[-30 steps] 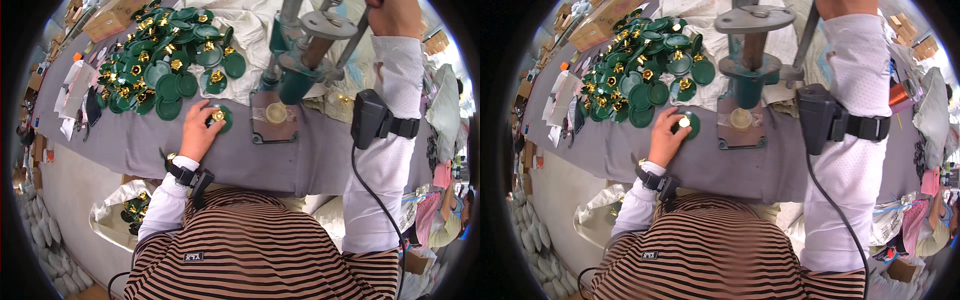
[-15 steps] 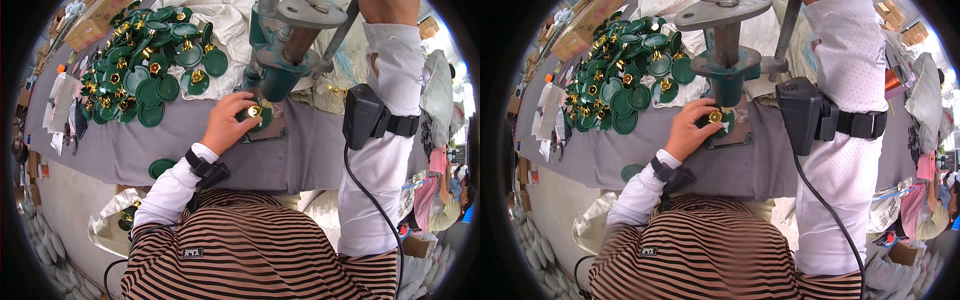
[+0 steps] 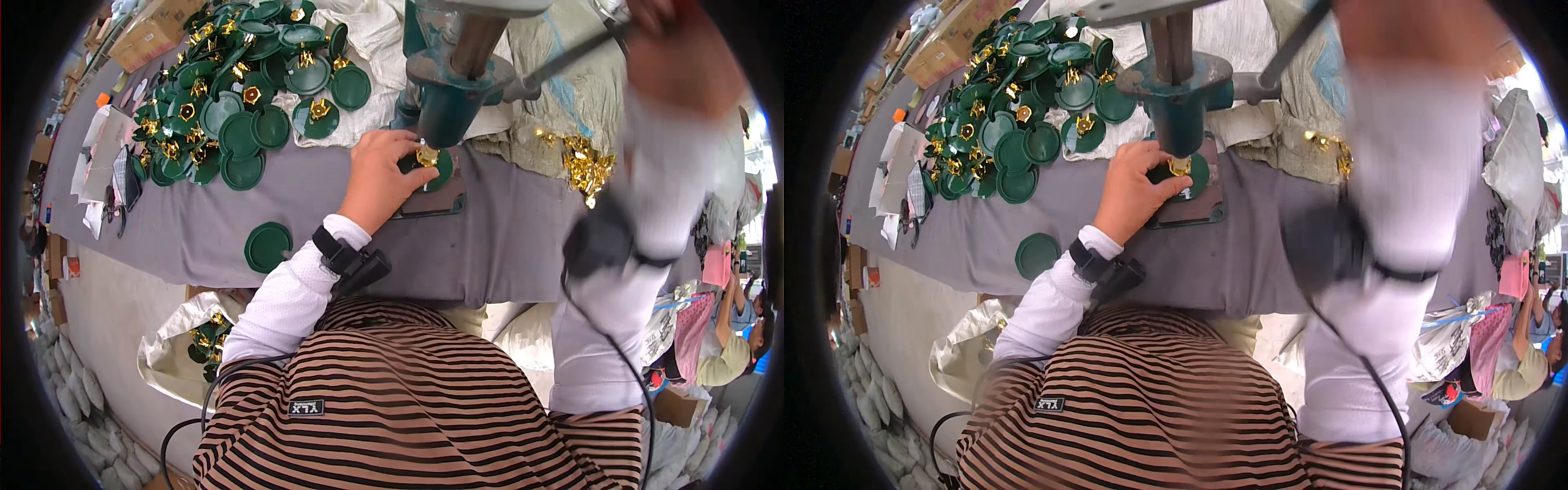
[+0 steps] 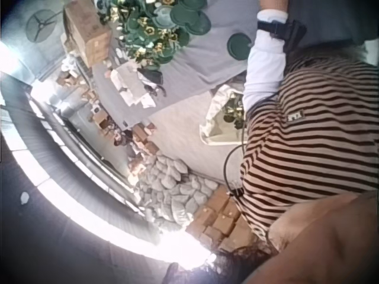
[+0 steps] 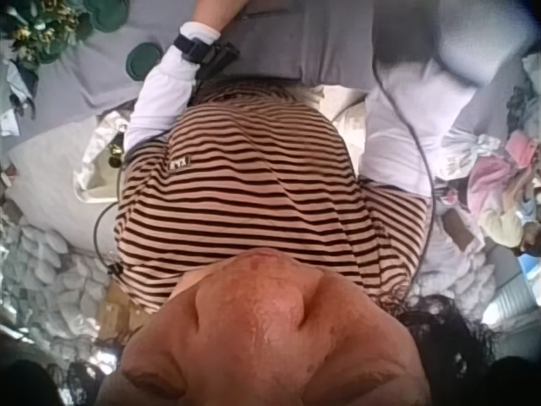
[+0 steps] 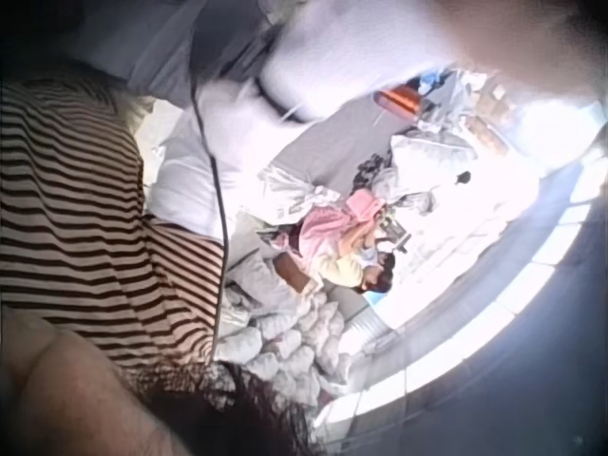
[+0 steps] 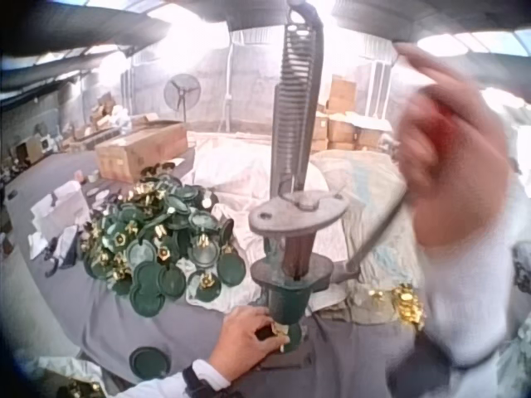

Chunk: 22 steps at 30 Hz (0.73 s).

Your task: Assembling small green plastic components with gold connectors and securing them using a manual press machine.

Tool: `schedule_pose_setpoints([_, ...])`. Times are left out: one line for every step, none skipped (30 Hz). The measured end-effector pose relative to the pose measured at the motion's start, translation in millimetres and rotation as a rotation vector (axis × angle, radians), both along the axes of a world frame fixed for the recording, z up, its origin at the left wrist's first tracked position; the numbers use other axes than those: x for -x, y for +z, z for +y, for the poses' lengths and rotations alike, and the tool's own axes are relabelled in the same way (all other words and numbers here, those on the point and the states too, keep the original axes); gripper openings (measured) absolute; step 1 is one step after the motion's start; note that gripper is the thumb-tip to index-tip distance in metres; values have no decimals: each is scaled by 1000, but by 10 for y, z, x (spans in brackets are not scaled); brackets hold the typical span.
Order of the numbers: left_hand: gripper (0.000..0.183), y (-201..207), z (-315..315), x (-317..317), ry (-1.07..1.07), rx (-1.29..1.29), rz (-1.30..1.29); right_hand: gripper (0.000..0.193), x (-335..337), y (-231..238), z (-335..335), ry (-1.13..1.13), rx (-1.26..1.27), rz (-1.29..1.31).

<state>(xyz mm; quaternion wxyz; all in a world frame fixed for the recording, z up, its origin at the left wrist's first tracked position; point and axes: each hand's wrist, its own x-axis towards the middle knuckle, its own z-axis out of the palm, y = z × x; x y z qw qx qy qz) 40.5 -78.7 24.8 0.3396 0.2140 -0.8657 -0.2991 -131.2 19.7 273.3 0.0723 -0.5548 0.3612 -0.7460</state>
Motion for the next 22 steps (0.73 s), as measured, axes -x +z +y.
schedule_pose_setpoints([38, -6, 10, -22, 9, 32, 12, 11, -17, -171, 346, 206, 12, 17])
schedule_pose_setpoints([38, 26, 38, 9, -4, 33, 24, 12, -92, -343, 700, 395, 22, 42])
schedule_pose_setpoints([41, 63, 67, 41, -12, 36, 59, 12, -224, -603, 995, 390, 22, 53])
schedule_pose_setpoints([44, 53, 48, -3, 21, 44, 78, 13, -326, -994, 1188, 193, -49, 239])
schedule_pose_setpoints([44, 53, 56, 1, 33, 48, 80, 14, -425, -1300, 1400, -33, -121, 427])
schedule_pose_setpoints([47, 67, 79, -8, 17, 38, 65, 12, -536, -1477, 1575, -124, -424, 486])
schedule_pose_setpoints([50, 87, 98, -8, -13, 25, 53, 12, -603, -1585, 1543, -185, -416, 513])
schedule_pose_setpoints([50, 86, 102, -8, -16, 25, 58, 12, -596, -1547, 1550, -189, -417, 518])
schedule_pose_setpoints([49, 65, 105, -14, -18, -29, 35, 10, -572, -1452, 1530, -166, -443, 567])
schedule_pose_setpoints([49, 52, 91, -43, -9, -80, 9, 7, -560, -1315, 1455, -132, -463, 616])
schedule_pose_setpoints([49, 34, 72, -24, 6, -74, 17, 6, -527, -1184, 1376, -103, -352, 545])
schedule_pose_setpoints([49, 16, 65, -5, 10, -78, 34, 10, -493, -1020, 1279, -67, -242, 471])
schedule_pose_setpoints([49, -8, 102, -32, 16, -86, 42, 21, -356, -770, 1180, 57, -194, 337])
schedule_pose_setpoints([49, -22, 153, -76, 33, -88, 33, 34, -275, -587, 981, 120, -105, 248])
schedule_pose_setpoints([49, -6, 177, -29, 26, -86, 75, 35, -158, -269, 850, 151, -178, 169])
schedule_pose_setpoints([50, -23, 164, -31, 58, -77, 109, 29, -48, -16, 598, 219, -231, 61])
schedule_pose_setpoints([51, -91, 156, -22, 49, -114, 137, 27, -49, 57, 170, -304, -178, -79])
schedule_pose_setpoints([52, -103, 178, -21, 52, -92, 144, 43, 555, 286, -25, 6, -322, -23])
schedule_pose_setpoints([51, -85, 231, 34, 34, -78, 177, 52, 1021, 335, -373, -56, -354, -18])
schedule_pose_setpoints([50, -86, 267, 75, 21, -70, 210, 64, 1222, 345, -666, -114, -392, -11])
schedule_pose_setpoints([48, -83, 263, 57, 5, -116, 209, 45, 876, 364, -803, -369, -370, -164])
schedule_pose_setpoints([53, -92, 252, -18, 31, -216, 166, 27, 21, 393, -832, -605, -356, -317])
